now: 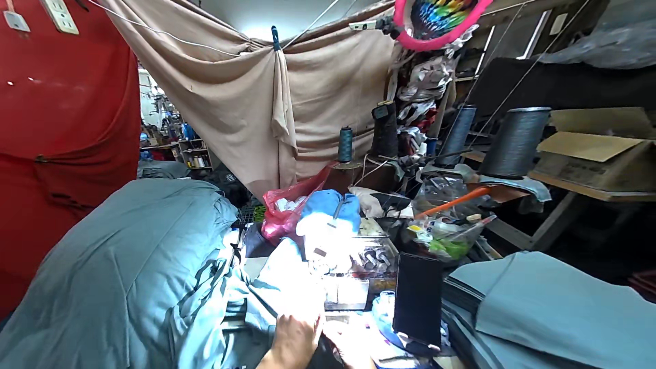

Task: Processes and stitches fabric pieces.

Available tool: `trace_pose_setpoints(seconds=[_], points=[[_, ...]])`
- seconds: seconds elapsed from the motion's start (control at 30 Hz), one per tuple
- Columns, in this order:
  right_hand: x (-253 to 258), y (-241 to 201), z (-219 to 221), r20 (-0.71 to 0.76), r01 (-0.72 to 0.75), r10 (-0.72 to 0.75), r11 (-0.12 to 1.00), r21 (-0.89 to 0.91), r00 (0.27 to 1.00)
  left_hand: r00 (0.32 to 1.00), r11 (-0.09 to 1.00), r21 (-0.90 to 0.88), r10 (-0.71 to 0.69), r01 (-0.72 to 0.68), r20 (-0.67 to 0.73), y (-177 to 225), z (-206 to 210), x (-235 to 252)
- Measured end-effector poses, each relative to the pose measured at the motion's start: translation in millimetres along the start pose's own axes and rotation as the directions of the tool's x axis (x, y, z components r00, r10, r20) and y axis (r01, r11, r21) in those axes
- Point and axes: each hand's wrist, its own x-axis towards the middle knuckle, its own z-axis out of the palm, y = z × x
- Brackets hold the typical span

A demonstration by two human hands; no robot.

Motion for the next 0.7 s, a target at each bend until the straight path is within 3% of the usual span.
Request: trace_pose_setpoints(seconds=[0.1, 0.2, 0.27, 0.43, 0.6, 0.7], points=[[10, 6, 1, -0.022, 0.040, -0.040, 0.999, 0.005, 0.999, 0.994, 0.997, -0.045, -0.061, 0.066, 0.090, 0, 1, 14], [18, -9, 6, -0.082, 0.073, -0.073, 0.997, -0.007, 0.994, 0.874, 0.961, -0.046, -0.228, 0.273, 0.429, 2, -9, 52], [26, -13, 11, -0.151, 0.066, -0.064, 0.998, 0.010, 0.986, 0.813, 0.943, -0.013, -0.280, 0.333, 0.510, 3, -7, 72], [25, -11, 12, -0.176, 0.105, -0.105, 0.994, -0.010, 0.979, 0.830, 0.929, -0.107, -0.261, 0.356, 0.493, -3, -10, 77], [-22, -4, -2, -0.143, 0.039, -0.029, 0.997, 0.065, 0.989, 0.872, 0.927, -0.119, -0.283, 0.355, 0.398, -18, -23, 28], [-35, 8, -8, -0.103, -0.031, 0.047, 0.988, 0.152, 0.994, 0.968, 0.971, -0.117, -0.189, 0.209, 0.163, -36, -15, -15]])
